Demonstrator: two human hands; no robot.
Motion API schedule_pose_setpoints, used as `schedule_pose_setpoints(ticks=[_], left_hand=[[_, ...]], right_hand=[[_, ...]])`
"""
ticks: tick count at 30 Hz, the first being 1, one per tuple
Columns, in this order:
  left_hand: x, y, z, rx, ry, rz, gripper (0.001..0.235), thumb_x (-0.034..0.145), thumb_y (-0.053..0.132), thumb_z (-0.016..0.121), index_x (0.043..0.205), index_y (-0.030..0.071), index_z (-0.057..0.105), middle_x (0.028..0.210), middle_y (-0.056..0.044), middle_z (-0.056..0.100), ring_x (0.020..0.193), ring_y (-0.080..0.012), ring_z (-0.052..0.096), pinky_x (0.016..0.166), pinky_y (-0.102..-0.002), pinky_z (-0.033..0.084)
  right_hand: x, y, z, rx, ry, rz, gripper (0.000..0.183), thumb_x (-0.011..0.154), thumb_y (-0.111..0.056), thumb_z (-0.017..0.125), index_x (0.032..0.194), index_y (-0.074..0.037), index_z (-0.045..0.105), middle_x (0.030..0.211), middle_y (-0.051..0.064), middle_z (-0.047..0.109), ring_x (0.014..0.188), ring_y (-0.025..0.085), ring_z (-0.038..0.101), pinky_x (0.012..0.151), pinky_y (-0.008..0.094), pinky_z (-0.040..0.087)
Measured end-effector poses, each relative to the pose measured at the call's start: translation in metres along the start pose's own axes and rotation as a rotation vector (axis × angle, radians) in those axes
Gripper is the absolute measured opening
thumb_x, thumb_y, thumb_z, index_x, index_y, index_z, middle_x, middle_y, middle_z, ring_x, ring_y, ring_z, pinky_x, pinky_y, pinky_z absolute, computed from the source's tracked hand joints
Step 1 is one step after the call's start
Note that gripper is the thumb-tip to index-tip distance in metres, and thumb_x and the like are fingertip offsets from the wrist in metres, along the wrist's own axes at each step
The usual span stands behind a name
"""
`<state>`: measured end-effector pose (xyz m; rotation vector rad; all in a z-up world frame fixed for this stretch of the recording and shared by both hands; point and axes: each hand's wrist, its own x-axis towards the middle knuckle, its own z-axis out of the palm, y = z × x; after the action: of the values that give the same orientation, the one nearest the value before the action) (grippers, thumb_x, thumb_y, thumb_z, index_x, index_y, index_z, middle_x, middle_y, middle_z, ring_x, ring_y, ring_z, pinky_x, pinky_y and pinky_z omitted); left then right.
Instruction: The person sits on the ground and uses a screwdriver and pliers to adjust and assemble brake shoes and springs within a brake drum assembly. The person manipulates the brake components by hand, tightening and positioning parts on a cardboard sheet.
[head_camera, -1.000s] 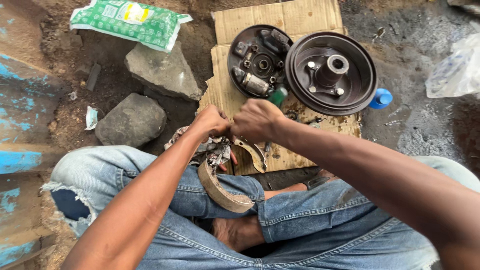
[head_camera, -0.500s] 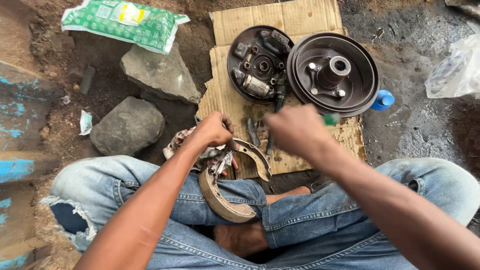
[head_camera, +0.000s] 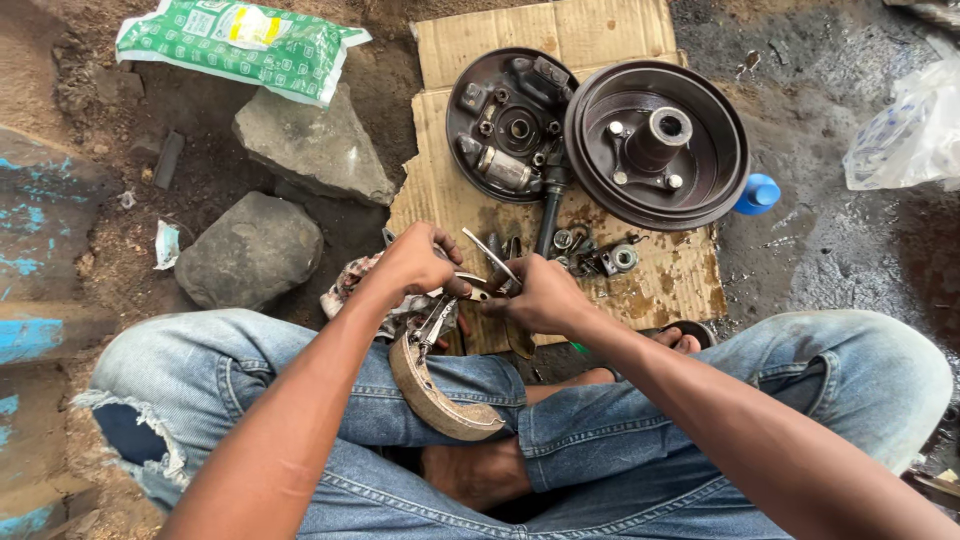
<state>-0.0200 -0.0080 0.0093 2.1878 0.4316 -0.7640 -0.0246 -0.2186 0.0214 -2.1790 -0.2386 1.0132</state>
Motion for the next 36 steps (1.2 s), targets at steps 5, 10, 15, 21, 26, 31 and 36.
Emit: schedule_pose_setpoints(ticks=[5, 10, 15, 21, 26, 31, 36], left_hand=[[0.006, -0.005, 0.002, 0.007, -0.034, 0.025, 0.041, 0.057, 0.007, 0.092, 0.095, 0.005, 0.077, 0.088, -0.010, 0.079, 0.078, -0.0190, 0.071, 0.070, -0.036, 0.055], [0.002, -0.002, 0.000, -0.089, -0.154, 0.050, 0.047, 0.055, 0.007, 0.089, 0.100, 0.005, 0.076, 0.094, -0.012, 0.082, 0.082, -0.0197, 0.075, 0.072, -0.036, 0.058], [-0.040, 0.015, -0.005, 0.375, -0.244, 0.006, 0.054, 0.056, 0.016, 0.094, 0.103, -0.003, 0.074, 0.097, -0.018, 0.079, 0.086, -0.0266, 0.076, 0.079, -0.040, 0.061], [-0.065, 0.016, 0.003, 0.401, 0.046, 0.114, 0.052, 0.060, 0.023, 0.092, 0.101, -0.002, 0.073, 0.100, -0.025, 0.074, 0.100, -0.0366, 0.073, 0.090, -0.042, 0.058], [-0.062, 0.013, 0.008, 0.327, 0.030, 0.079, 0.057, 0.057, 0.020, 0.090, 0.107, 0.002, 0.071, 0.101, -0.023, 0.074, 0.101, -0.0373, 0.072, 0.091, -0.043, 0.057], [-0.058, 0.004, 0.015, 0.416, 0.065, 0.174, 0.050, 0.065, 0.015, 0.081, 0.113, 0.004, 0.072, 0.106, -0.023, 0.074, 0.107, -0.0375, 0.070, 0.096, -0.042, 0.056], [-0.068, 0.011, 0.010, 0.238, 0.093, 0.263, 0.065, 0.059, 0.011, 0.082, 0.122, 0.008, 0.066, 0.112, -0.020, 0.072, 0.110, -0.0367, 0.067, 0.094, -0.042, 0.053]], right_hand=[[0.009, -0.002, 0.016, 0.053, 0.021, 0.001, 0.038, 0.076, -0.033, 0.089, 0.105, -0.010, 0.081, 0.093, 0.009, 0.080, 0.076, 0.016, 0.072, 0.072, 0.037, 0.058], [0.011, -0.001, 0.020, 0.081, 0.049, -0.023, 0.026, 0.081, -0.028, 0.085, 0.097, -0.009, 0.084, 0.088, 0.008, 0.081, 0.072, 0.015, 0.071, 0.068, 0.036, 0.058], [-0.004, -0.005, 0.024, -0.036, 0.077, -0.044, 0.022, 0.085, -0.025, 0.080, 0.103, -0.013, 0.081, 0.082, 0.009, 0.079, 0.064, 0.016, 0.069, 0.064, 0.037, 0.058], [-0.013, -0.009, 0.024, -0.072, 0.128, -0.126, 0.022, 0.084, -0.027, 0.078, 0.104, -0.016, 0.081, 0.078, 0.005, 0.079, 0.057, 0.014, 0.066, 0.059, 0.036, 0.057], [-0.017, -0.008, 0.026, -0.092, 0.174, -0.191, 0.023, 0.082, -0.026, 0.077, 0.103, -0.016, 0.081, 0.082, 0.005, 0.079, 0.061, 0.017, 0.068, 0.063, 0.038, 0.057], [-0.010, -0.009, 0.019, -0.139, 0.219, -0.308, 0.029, 0.077, -0.027, 0.077, 0.104, -0.015, 0.079, 0.086, 0.008, 0.078, 0.071, 0.024, 0.072, 0.072, 0.041, 0.058], [-0.013, -0.005, 0.020, -0.257, 0.333, -0.459, 0.037, 0.074, -0.031, 0.079, 0.104, -0.011, 0.078, 0.088, 0.012, 0.072, 0.076, 0.031, 0.070, 0.071, 0.045, 0.057]])
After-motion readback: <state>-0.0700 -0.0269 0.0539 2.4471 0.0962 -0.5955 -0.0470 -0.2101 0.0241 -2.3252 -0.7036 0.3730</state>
